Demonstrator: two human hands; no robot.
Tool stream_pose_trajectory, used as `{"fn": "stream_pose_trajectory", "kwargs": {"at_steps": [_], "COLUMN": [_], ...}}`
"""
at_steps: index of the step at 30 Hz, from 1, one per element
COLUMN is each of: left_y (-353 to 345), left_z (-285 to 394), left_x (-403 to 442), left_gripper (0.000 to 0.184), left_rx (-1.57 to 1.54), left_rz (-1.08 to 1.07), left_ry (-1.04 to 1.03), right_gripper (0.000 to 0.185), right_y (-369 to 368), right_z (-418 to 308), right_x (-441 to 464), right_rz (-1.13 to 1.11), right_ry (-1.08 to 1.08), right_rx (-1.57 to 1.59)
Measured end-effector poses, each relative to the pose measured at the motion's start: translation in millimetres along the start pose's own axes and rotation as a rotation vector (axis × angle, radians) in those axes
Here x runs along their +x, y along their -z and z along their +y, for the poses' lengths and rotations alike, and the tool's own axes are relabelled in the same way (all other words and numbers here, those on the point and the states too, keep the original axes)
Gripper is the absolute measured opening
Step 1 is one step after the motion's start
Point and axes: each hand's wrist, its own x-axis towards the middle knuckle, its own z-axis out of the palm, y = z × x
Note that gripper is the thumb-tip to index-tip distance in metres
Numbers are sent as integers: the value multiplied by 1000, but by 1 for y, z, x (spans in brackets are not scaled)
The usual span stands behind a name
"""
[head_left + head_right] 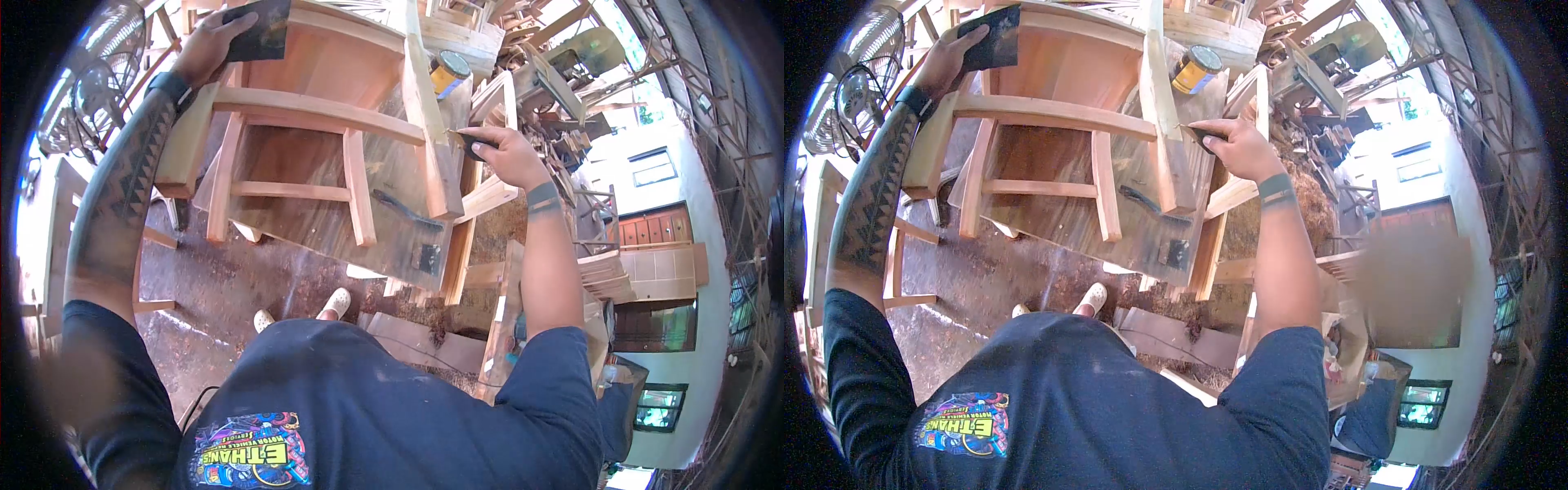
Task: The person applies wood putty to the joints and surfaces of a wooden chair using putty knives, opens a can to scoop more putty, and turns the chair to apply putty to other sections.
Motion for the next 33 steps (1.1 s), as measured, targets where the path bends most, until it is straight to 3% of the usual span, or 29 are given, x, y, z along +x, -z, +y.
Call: {"fn": "stream_pose_trajectory", "kwargs": {"at_steps": [2, 4, 5, 8, 9, 10, 13, 16, 19, 20, 22, 24, 27, 33], "left_y": [-3, -2, -10, -7, 4, 3, -2, -1, 9, -1, -10, -7, -13, -9], "left_z": [7, 5, 9, 19, 26, 23, 13, 6, -3, 7, 20, 17, 24, 24], "left_x": [-6, -6, -11, -16, -14, -13, -11, -7, -6, -8, -9, -7, -11, -13], "left_gripper": [43, 41, 43, 42, 43, 43, 42, 42, 42, 40, 39, 38, 39, 41], "left_rx": [11, -105, -105, 52, 130, 127, 117, 101, 231, 127, 5, -35, 25, 82], "left_rz": [-8, -38, 62, 135, 46, 59, 109, 196, 280, 327, 381, 388, 447, 368], "left_ry": [-19, 23, -2, 70, 179, 160, 123, 128, 85, 120, 159, 179, 171, 152], "right_gripper": [35, 35, 35, 36, 35, 35, 37, 36, 32, 32, 33, 34, 38, 38], "right_y": [5, 1, -4, -15, -18, -19, -10, 14, 30, 34, 45, 43, 53, 47], "right_z": [1, 23, 28, 25, 24, 23, 25, 33, 45, 47, 32, 36, 20, 11], "right_x": [7, 23, 30, 27, 19, 12, -5, 8, 74, 101, 151, 212, 273, 322], "right_rz": [-10, 23, 20, 104, 130, 155, 50, -93, -92, -98, -115, 34, 32, -91], "right_ry": [27, 193, 258, 468, 522, 579, 639, 606, 668, 678, 615, 617, 469, 349], "right_rx": [-33, -136, -147, -288, -342, -395, -456, -375, -214, -161, -193, -344, -548, -563]}}
